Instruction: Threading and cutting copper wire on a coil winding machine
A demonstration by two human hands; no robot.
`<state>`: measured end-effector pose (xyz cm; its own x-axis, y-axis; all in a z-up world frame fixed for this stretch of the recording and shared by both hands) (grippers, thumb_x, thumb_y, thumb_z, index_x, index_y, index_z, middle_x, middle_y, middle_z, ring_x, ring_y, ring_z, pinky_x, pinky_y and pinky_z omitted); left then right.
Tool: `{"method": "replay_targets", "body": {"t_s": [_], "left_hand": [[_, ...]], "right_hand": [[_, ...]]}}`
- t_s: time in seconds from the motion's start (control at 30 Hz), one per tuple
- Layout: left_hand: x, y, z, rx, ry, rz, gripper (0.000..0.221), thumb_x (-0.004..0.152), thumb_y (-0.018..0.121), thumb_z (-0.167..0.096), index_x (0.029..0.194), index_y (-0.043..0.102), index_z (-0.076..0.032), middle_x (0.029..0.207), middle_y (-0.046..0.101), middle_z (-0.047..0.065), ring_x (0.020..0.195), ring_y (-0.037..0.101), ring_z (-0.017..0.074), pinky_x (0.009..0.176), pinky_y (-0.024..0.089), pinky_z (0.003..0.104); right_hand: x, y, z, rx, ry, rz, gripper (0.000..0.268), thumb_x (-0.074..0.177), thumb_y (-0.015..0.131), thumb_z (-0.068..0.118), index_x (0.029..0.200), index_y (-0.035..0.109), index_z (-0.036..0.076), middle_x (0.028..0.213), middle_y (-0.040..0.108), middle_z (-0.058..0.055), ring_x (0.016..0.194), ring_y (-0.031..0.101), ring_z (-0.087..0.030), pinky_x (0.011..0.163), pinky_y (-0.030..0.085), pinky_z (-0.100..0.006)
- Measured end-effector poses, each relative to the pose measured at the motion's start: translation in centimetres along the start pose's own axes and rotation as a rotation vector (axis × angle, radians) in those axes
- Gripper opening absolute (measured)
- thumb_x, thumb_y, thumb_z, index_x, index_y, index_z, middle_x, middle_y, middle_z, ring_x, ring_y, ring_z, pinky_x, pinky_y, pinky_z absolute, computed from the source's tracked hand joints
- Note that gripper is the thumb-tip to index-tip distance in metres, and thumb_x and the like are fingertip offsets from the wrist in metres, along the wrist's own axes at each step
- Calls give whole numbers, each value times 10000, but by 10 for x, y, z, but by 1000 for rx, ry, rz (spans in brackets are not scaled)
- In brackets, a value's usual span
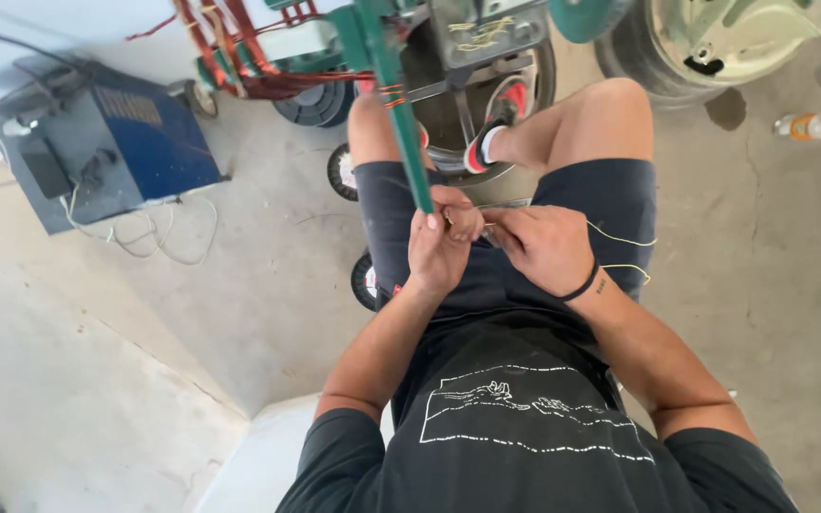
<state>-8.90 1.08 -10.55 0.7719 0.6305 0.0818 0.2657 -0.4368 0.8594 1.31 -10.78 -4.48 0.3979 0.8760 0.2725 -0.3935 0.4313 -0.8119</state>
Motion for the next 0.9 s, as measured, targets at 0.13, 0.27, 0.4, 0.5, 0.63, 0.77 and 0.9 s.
{"method": "replay_targets", "body": {"t_s": [0.13, 0.27, 0.4, 0.5, 0.63, 0.77, 0.9], "left_hand": [[3, -26, -44, 64, 193, -143, 356, 1056, 526, -275, 1226, 451, 28, 704, 345, -8, 658, 438, 126, 699, 427, 300], [1, -30, -81, -39, 269, -191, 295, 1075, 461, -288, 1216, 441, -29, 710, 318, -27, 649, 370, 111, 663, 368, 284], [-7, -36, -101, 11, 407, -233, 281, 1055, 469, -298, 1129, 465, -27, 678, 275, -49, 609, 337, 103, 641, 366, 280], [-11, -35, -99, 21, 460, -275, 274, 1049, 474, -301, 1092, 467, -30, 666, 280, -61, 602, 332, 94, 634, 374, 271], [-11, -23, -90, -5, 451, -261, 284, 1043, 507, -294, 1075, 485, -13, 658, 295, -52, 594, 347, 105, 636, 382, 270], [-17, -31, -91, 20, 447, -232, 276, 1000, 567, -254, 1054, 500, 9, 635, 327, -35, 579, 394, 127, 645, 416, 311], [-19, -51, -94, 49, 400, -261, 217, 970, 613, -131, 1068, 501, 28, 593, 305, -38, 517, 352, 79, 540, 358, 237]], "right_hand": [[26, 10, 1, 206, -83, 58, 94, 992, 696, 184, 949, 760, 129, 895, 774, -13, 800, 742, -271, 661, 584, -371], [53, 15, 1, 210, -162, 214, 141, 986, 709, 204, 920, 737, 83, 837, 764, -76, 774, 738, -316, 629, 582, -402], [77, 18, 3, 57, -310, 367, 141, 974, 662, 232, 992, 753, 125, 841, 759, -87, 777, 745, -309, 666, 595, -413], [88, 40, 17, 271, -354, 257, 388, 937, 744, 315, 1274, 706, 127, 1192, 748, -72, 1061, 728, -283, 839, 589, -386], [92, 73, 42, 477, -389, 318, 624, 840, 846, 328, 1349, 647, 27, 1275, 693, -165, 1160, 676, -374, 946, 565, -460], [78, 78, 32, 521, -294, 371, 213, 914, 742, 219, 1056, 732, 60, 920, 740, -119, 915, 729, -356, 781, 601, -428], [72, 57, 21, 530, -213, 403, 190, 1017, 607, 279, 984, 754, 162, 798, 750, -15, 754, 756, -258, 672, 600, -328]]}}
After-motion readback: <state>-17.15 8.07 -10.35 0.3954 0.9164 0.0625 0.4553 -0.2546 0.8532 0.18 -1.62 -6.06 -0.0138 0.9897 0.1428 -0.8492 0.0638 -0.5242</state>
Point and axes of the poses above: each hand's wrist, its own x-axis towards the middle knuckle, its own y-axis out of the palm, z = x × y, the point moved 1 cm from there along x, towards the middle knuckle
